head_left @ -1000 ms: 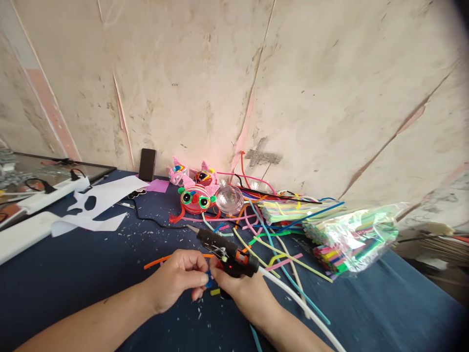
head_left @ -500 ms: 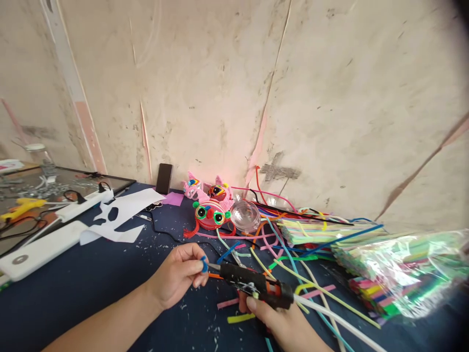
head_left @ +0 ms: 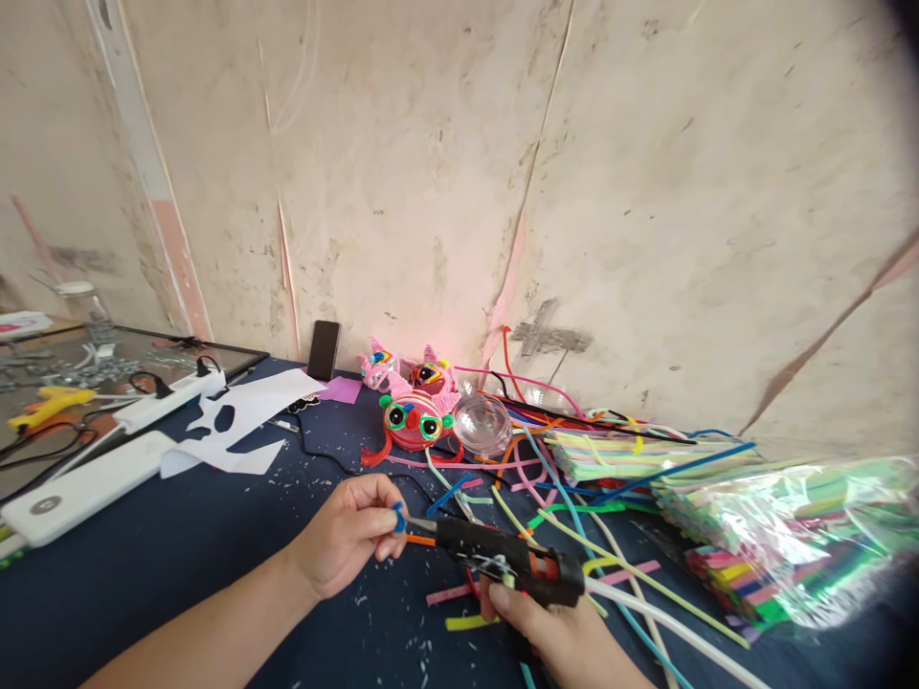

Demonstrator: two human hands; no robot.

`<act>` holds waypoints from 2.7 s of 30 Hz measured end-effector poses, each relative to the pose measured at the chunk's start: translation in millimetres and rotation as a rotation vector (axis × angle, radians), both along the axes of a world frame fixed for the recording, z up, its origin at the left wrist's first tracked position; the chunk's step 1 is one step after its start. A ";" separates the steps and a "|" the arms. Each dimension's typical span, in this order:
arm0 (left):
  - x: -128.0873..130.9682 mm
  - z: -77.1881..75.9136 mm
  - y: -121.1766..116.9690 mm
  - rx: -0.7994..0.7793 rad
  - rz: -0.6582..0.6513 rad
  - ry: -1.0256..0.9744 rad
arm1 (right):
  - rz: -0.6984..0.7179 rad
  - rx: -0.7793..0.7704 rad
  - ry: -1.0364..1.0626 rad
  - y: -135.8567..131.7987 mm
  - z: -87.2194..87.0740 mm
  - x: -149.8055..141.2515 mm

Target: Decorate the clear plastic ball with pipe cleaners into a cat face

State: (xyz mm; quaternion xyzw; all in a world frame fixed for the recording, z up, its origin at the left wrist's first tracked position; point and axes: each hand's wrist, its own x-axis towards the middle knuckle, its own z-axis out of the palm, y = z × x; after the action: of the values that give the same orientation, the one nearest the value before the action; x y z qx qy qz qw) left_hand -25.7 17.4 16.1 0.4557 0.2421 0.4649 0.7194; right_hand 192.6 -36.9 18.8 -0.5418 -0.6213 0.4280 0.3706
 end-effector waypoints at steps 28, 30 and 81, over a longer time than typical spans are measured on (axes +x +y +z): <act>2.7 4.1 2.1 -0.056 0.073 -0.044 | 0.269 0.108 0.239 6.8 -12.6 12.3; 3.2 3.5 2.1 -0.069 0.086 -0.046 | 0.285 0.147 0.319 8.4 -13.8 11.1; 4.6 0.7 -2.1 -0.004 0.058 0.139 | -0.029 0.022 0.031 3.8 -4.7 -2.2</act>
State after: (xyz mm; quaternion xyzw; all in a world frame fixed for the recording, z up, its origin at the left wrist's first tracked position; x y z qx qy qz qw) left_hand -21.1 15.3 16.8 0.4782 0.3055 0.4521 0.6882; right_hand 190.5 -33.0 14.2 -0.5397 -0.6123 0.4241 0.3923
